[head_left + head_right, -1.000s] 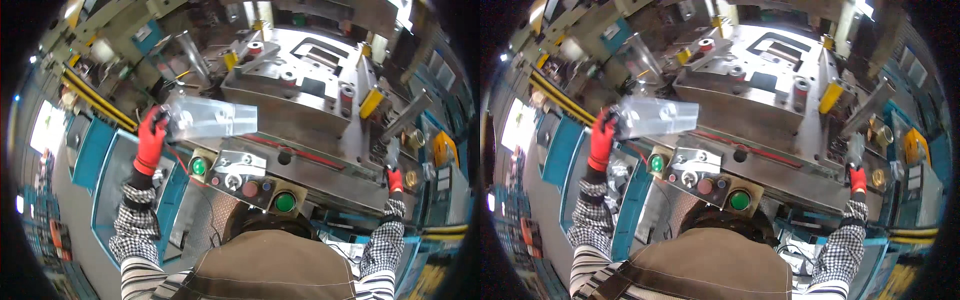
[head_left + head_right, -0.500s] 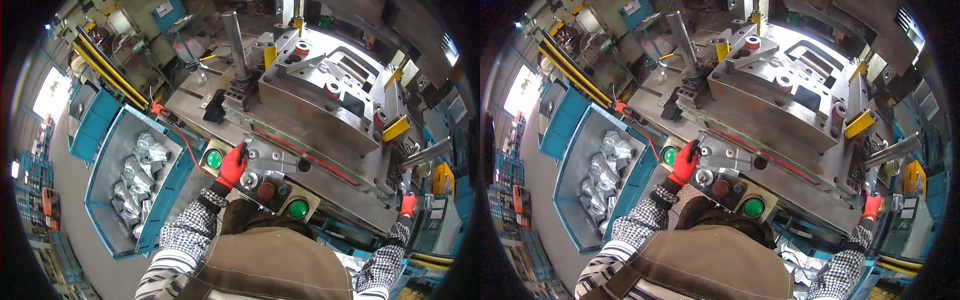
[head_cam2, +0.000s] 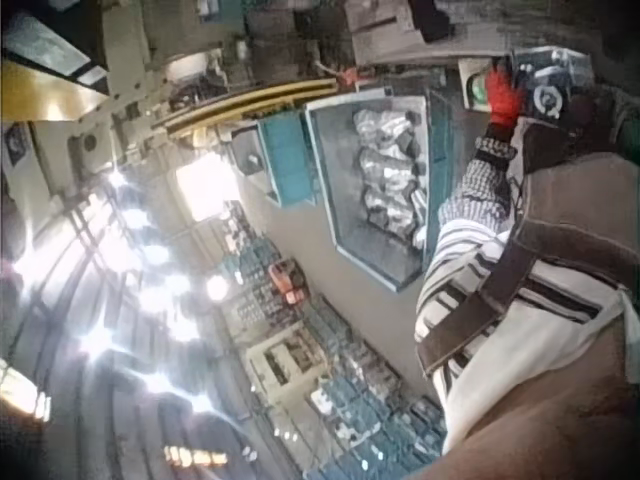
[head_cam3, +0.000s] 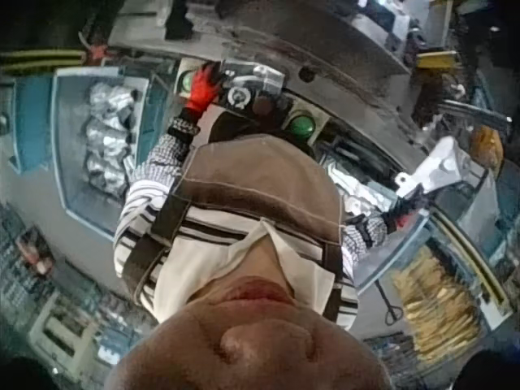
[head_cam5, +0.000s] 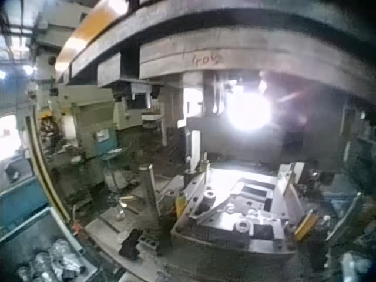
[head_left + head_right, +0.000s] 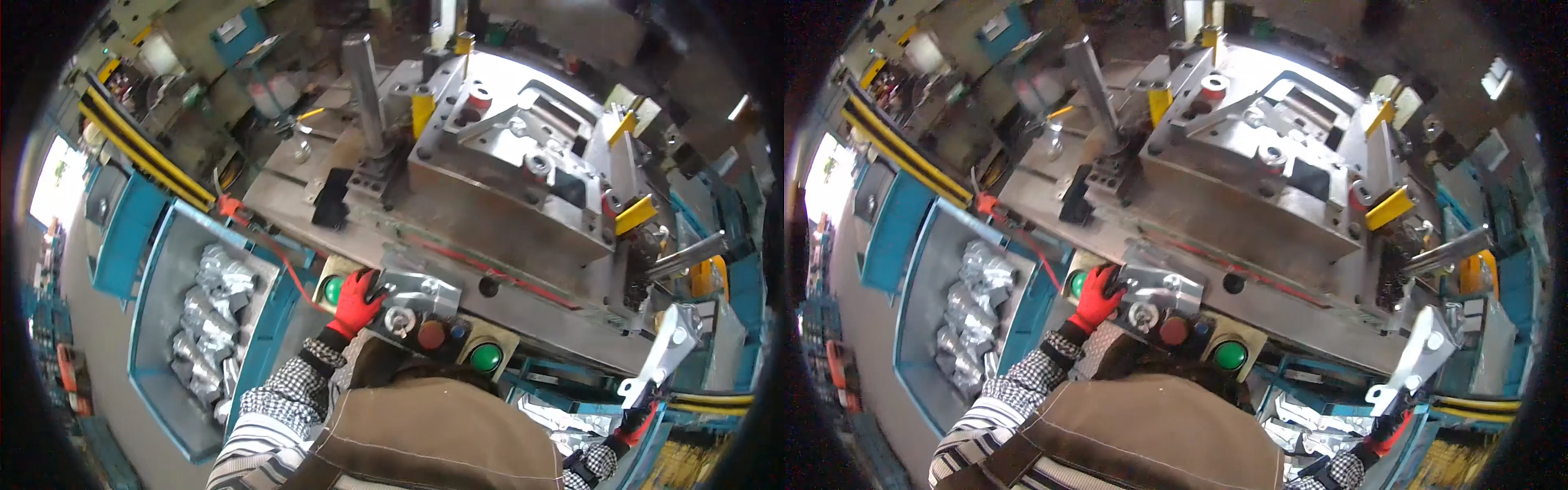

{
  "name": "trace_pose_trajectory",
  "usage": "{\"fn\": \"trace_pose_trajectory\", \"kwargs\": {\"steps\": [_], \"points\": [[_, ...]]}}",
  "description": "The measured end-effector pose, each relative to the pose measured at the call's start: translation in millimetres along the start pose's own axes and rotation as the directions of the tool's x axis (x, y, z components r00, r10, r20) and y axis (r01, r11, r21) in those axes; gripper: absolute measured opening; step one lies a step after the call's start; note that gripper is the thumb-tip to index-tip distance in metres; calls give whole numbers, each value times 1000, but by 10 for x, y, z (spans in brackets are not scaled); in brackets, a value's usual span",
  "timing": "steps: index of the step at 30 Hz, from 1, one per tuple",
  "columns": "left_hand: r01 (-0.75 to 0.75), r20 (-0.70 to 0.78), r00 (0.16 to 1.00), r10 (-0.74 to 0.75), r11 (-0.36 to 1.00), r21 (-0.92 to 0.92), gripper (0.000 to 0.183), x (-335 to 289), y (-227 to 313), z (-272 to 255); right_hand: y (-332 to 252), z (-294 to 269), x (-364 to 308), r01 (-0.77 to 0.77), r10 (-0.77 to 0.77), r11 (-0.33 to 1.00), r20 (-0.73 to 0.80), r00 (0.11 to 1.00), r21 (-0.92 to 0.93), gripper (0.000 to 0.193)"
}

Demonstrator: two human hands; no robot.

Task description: Operating an industrial metal press machine to shape metal components.

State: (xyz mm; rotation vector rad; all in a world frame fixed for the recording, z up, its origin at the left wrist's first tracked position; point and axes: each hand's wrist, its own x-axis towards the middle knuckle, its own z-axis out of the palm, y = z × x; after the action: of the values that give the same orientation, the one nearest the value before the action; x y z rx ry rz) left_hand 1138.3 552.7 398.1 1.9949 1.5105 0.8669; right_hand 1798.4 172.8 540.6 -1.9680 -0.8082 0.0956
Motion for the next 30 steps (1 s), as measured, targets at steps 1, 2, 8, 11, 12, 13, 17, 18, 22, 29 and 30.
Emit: {"fn": "trace_pose_trajectory", "kwargs": {"steps": [1, 2, 8, 11, 12, 13, 17, 18, 22, 29, 30], "points": [[6, 44, 999, -3, 998, -55, 59, 63, -31, 29, -259, 59, 39, 23, -22, 999, 29, 999, -27, 33], [46, 83, 996, -35, 990, -134, 55, 123, -67, 59, -659, 232, 51, 45, -45, 999, 61, 997, 12, 34], [74, 68, 996, -59, 967, -245, 45, 186, -329, 304, -2874, 1730, 851, 158, -290, 929, 389, 875, 336, 49], [47, 55, 998, -36, 975, -215, 48, 180, -315, 164, -3392, 2401, 1547, 124, -362, 902, 569, 738, 413, 45], [25, 60, 998, -12, 977, -211, 49, 177, -256, 66, -3477, 2614, 1833, 87, -355, 906, 633, 688, 414, 43], [-3, 64, 998, 16, 978, -208, 50, 193, -172, -39, -3519, 2776, 2096, 53, -337, 915, 685, 646, 400, 42], [-77, -99, 994, 41, 917, -392, 52, 124, -170, -279, -3071, 3068, 3367, 42, -209, 975, 837, 506, 218, 44], [-33, -125, 992, -20, 910, -413, 52, 46, -239, -409, -3106, 3235, 3479, 35, -153, 987, 878, 454, 154, 44], [170, -224, 927, -301, 870, -463, 49, -418, -499, -1017, -3294, 3869, 3479, 73, -56, 997, 945, 322, 34, 45], [241, -308, 780, -545, 716, -655, 44, -1034, -1206, -1294, -3233, 4331, 3454, 256, 48, 957, 943, 330, -138, 47], [258, -295, 779, -553, 712, -653, 44, -1025, -1234, -1294, -3213, 4338, 3463, 299, 51, 940, 933, 357, -165, 47]]}}
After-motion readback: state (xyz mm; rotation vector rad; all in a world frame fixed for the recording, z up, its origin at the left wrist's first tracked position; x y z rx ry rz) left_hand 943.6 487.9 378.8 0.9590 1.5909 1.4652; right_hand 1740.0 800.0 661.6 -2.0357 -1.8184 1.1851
